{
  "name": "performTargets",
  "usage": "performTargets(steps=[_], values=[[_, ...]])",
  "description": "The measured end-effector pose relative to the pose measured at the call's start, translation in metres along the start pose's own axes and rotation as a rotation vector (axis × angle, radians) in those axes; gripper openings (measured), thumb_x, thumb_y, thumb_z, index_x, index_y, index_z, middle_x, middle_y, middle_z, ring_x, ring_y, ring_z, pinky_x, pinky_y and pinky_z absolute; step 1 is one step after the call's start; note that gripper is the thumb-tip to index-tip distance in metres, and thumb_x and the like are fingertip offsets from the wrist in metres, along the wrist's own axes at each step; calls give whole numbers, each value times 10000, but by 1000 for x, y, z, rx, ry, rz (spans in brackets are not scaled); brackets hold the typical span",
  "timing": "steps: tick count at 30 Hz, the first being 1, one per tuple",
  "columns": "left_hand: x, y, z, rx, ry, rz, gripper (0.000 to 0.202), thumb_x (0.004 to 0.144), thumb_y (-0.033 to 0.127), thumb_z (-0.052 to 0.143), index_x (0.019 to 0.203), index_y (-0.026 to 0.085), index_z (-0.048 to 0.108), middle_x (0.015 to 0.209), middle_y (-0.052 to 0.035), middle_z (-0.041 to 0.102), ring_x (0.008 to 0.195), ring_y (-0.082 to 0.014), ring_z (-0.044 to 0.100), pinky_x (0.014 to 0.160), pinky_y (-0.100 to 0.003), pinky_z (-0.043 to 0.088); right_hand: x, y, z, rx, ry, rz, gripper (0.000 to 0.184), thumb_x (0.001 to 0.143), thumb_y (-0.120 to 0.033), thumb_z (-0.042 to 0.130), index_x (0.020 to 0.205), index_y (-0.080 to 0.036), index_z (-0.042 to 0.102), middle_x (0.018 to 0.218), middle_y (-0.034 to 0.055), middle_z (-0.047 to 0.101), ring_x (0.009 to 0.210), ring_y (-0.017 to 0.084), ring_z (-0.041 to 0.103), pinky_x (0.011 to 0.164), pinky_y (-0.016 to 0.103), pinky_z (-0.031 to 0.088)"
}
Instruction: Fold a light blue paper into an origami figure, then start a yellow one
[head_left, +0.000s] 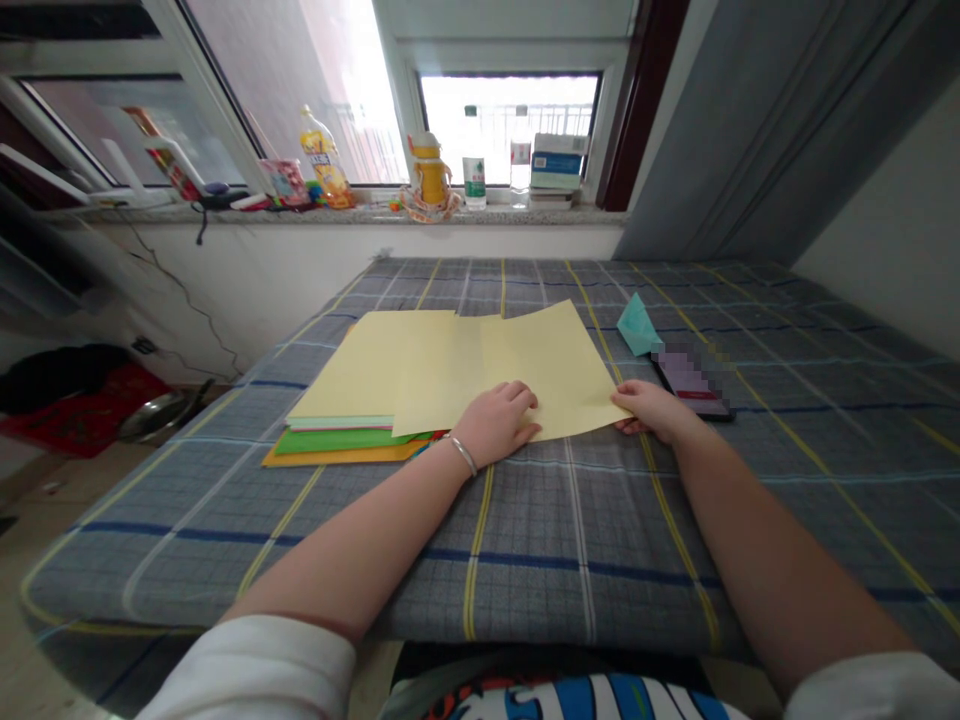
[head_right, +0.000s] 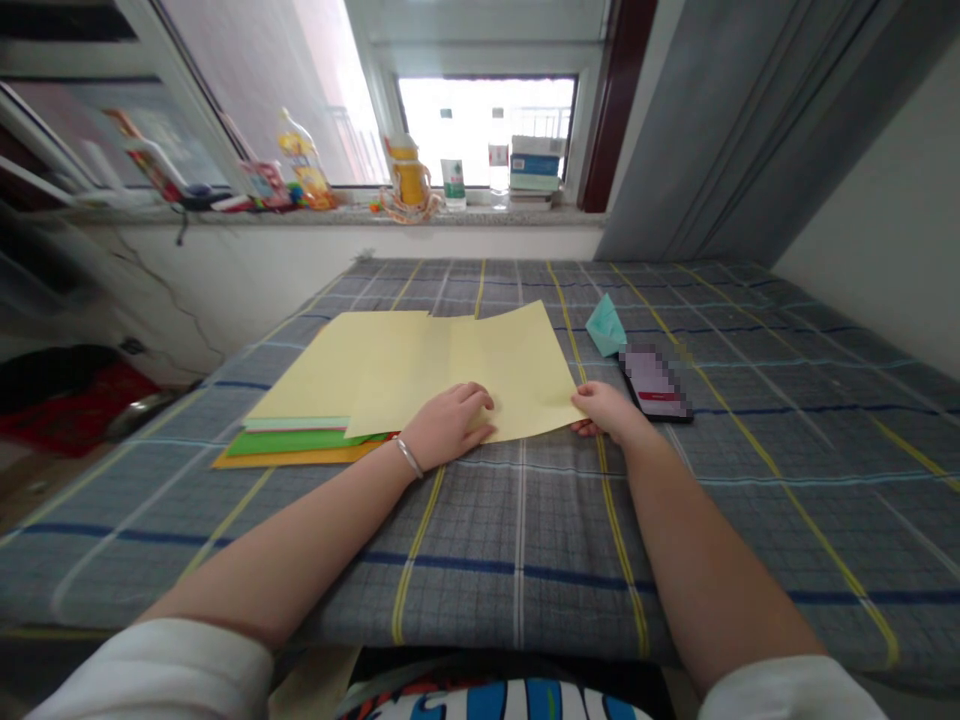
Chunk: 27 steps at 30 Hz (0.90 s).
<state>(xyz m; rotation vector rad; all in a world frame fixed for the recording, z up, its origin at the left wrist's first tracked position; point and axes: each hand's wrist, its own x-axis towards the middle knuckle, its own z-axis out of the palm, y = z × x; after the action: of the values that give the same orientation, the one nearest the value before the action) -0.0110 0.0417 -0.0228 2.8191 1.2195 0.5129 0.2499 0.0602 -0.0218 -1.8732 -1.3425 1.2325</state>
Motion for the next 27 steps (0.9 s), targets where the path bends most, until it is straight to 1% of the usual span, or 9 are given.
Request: performTargets(steps=[4,8,11,13,16,19,21,24,27], values=[[-3,-10,3,11,-40,-99,497,810,399,624,1210,132,502,1220,-124,549,1101,-248,538,981,-372,425,-3,13,-17,-121,60,55,68,816,-133,535,870,-154,570,513,-12,562,411,130,559,428,226,449],[-7,-22,-3,22,-99,-121,722,801,469,602,1394,141,355,1418,-148,425,1294,-266,415,1094,-385,311,-2,15,-22,-262,84,120,88,789,-167,558,860,-154,607,453,13,559,396,167,559,427,254,437],[-9,-28,-9,61,-152,-115,706,810,418,581,1412,134,348,1452,-143,398,1337,-275,366,1118,-407,270,-2,15,-28,-403,90,145,113,801,-226,551,847,-155,625,481,43,585,450,180,593,471,264,450],[-9,-30,-11,94,-179,-87,665,807,351,572,1404,137,374,1449,-132,412,1339,-279,365,1119,-419,271,-3,14,-31,-561,111,103,171,812,-280,535,854,-147,634,574,88,634,566,218,644,530,292,469],[-8,-27,-7,135,-175,-3,573,838,263,518,1390,158,407,1439,-105,436,1329,-259,387,1109,-407,297,-8,12,-31,-798,284,-34,330,813,-369,534,1013,-122,624,882,183,686,860,311,663,685,375,490],[-5,-20,1,189,-153,31,455,900,200,432,1354,175,454,1411,-87,476,1284,-234,450,1067,-393,359,-12,10,-20,-891,450,-246,497,814,-410,548,1201,-98,555,1127,230,623,1069,358,583,855,459,456],[-2,-13,5,236,-148,11,414,921,160,400,1329,172,474,1399,-96,488,1260,-235,479,1014,-396,410,-13,10,-9,-878,390,-470,512,827,-417,549,1233,-105,551,1201,212,597,1154,342,529,970,472,398],[1,-5,2,315,-167,-84,371,926,104,379,1270,137,513,1357,-145,516,1236,-241,505,920,-377,468,-12,12,10,-767,153,-773,529,850,-440,537,1296,-156,523,1340,142,530,1284,278,427,1087,425,310],[2,2,-10,377,-217,-230,303,912,76,380,1135,98,583,1144,-175,632,1068,-252,613,797,-355,505,-12,15,24,-785,-32,-910,688,786,-531,611,1359,-173,480,1440,126,435,1384,299,276,1136,454,231]])
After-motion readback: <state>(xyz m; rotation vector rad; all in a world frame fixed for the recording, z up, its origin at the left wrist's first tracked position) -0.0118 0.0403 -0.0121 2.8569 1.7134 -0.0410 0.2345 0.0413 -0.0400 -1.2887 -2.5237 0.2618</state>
